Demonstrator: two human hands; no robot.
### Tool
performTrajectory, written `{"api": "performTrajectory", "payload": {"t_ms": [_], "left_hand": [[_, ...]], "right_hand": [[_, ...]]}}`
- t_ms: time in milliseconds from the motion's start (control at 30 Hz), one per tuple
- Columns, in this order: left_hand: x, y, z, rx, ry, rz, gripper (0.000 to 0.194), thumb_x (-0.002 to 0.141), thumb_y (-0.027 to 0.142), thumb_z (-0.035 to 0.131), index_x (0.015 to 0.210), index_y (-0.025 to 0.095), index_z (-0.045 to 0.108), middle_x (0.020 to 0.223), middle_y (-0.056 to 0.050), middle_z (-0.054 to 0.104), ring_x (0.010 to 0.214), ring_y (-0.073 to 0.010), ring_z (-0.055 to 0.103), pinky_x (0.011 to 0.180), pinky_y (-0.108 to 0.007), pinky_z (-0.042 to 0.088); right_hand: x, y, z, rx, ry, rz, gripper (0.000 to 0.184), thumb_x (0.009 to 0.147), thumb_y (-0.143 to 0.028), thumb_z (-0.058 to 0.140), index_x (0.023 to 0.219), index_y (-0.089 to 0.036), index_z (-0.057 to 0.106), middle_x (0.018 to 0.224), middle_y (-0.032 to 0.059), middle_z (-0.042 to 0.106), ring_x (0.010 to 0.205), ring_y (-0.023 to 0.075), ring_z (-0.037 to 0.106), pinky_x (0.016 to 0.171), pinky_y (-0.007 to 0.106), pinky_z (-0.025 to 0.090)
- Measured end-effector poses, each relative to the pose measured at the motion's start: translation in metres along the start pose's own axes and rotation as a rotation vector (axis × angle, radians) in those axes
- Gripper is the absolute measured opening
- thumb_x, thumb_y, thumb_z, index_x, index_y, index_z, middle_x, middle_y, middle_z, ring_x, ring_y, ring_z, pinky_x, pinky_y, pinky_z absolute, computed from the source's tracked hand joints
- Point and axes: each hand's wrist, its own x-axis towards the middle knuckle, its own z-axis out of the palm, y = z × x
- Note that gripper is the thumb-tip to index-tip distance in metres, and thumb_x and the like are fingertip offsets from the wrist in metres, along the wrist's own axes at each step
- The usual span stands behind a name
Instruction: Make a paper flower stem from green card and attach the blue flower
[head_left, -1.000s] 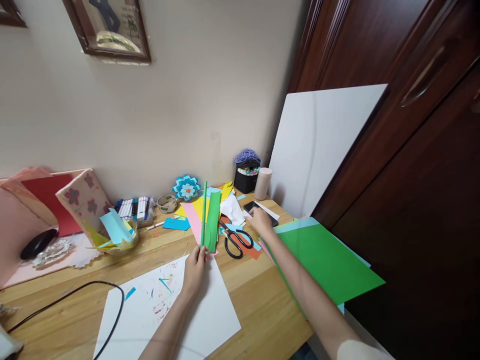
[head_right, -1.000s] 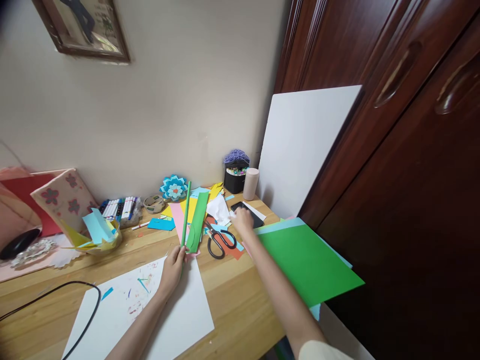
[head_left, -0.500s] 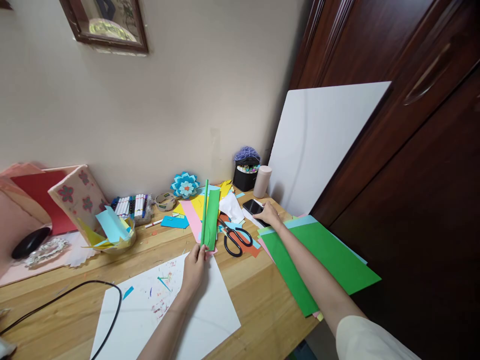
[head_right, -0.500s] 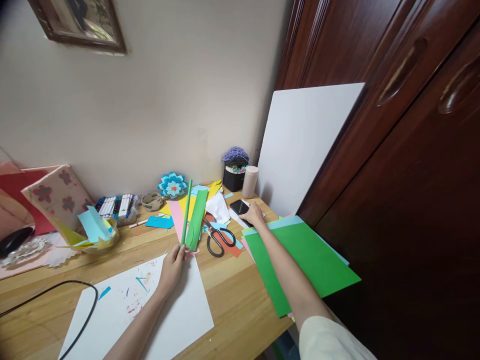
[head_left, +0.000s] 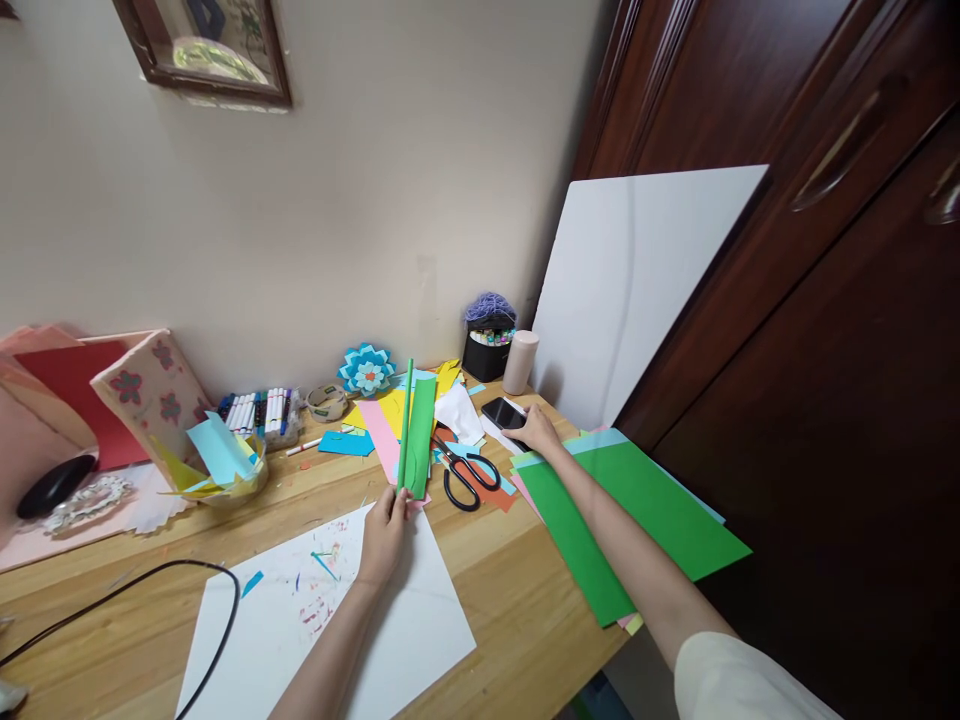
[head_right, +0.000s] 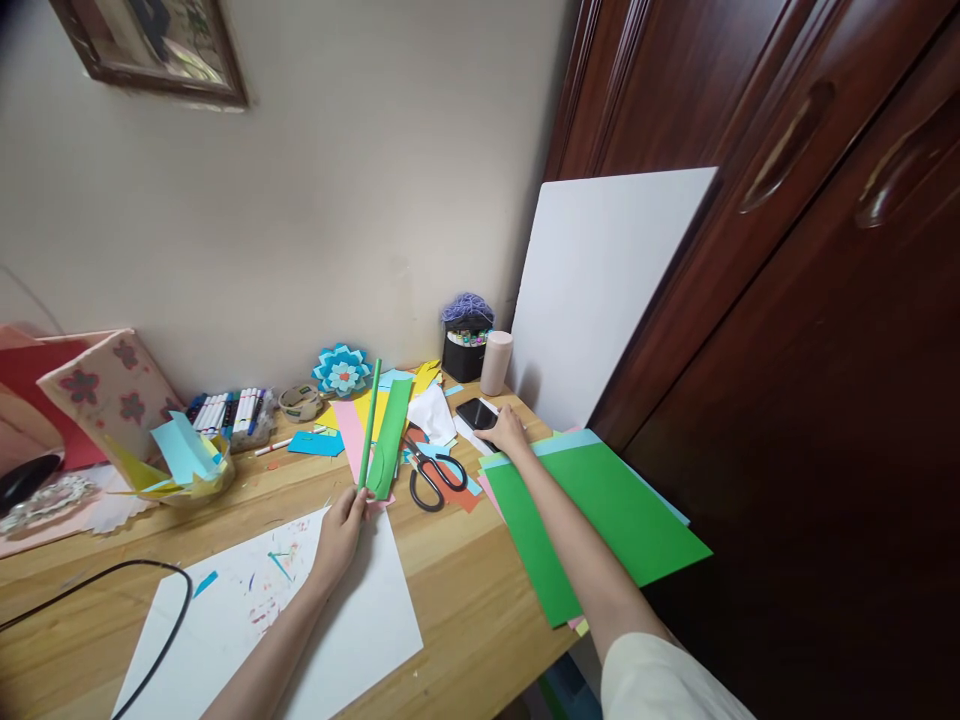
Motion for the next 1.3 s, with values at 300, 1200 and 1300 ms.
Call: {"api": "performTrajectory", "payload": {"t_ms": [300,1200,1300], "left_hand": [[0.000,0.001,0.000,-0.022,-0.002,-0.020,0.032,0.081,0.043,0.039,0.073,0.019,0.057,0.063,-0.001,0.060,0.063,-0.0170,0.053,0.061,-0.026,0.037],[0.002,-0.004,0.002,0.074,-0.024,0.028,0.031,0.082,0.041,0.036,0.066,0.019,0.050,0.058,0.001,0.054,0.057,-0.0152,0.048,0.057,-0.025,0.034],[0.002,-0.005,0.002,0.072,-0.019,0.031,0.031,0.082,0.041,0.036,0.067,0.019,0.051,0.059,0.001,0.055,0.058,-0.0154,0.049,0.057,-0.025,0.034]], "right_hand": [[0.005,0.002,-0.003,-0.102,-0.052,-0.045,0.065,0.046,-0.053,0.071,0.095,-0.010,0.061,0.100,0.0154,0.059,0.097,0.0285,0.053,0.082,0.034,0.040],[0.007,0.056,-0.016,0.598,-0.238,0.064,0.034,0.056,-0.018,0.073,0.088,-0.011,0.066,0.091,0.0113,0.068,0.084,0.0188,0.062,0.075,0.027,0.049],[0.007,0.057,-0.014,0.615,-0.215,0.082,0.040,0.050,-0.019,0.076,0.088,-0.011,0.066,0.091,0.0113,0.067,0.088,0.0200,0.061,0.077,0.029,0.049]]}}
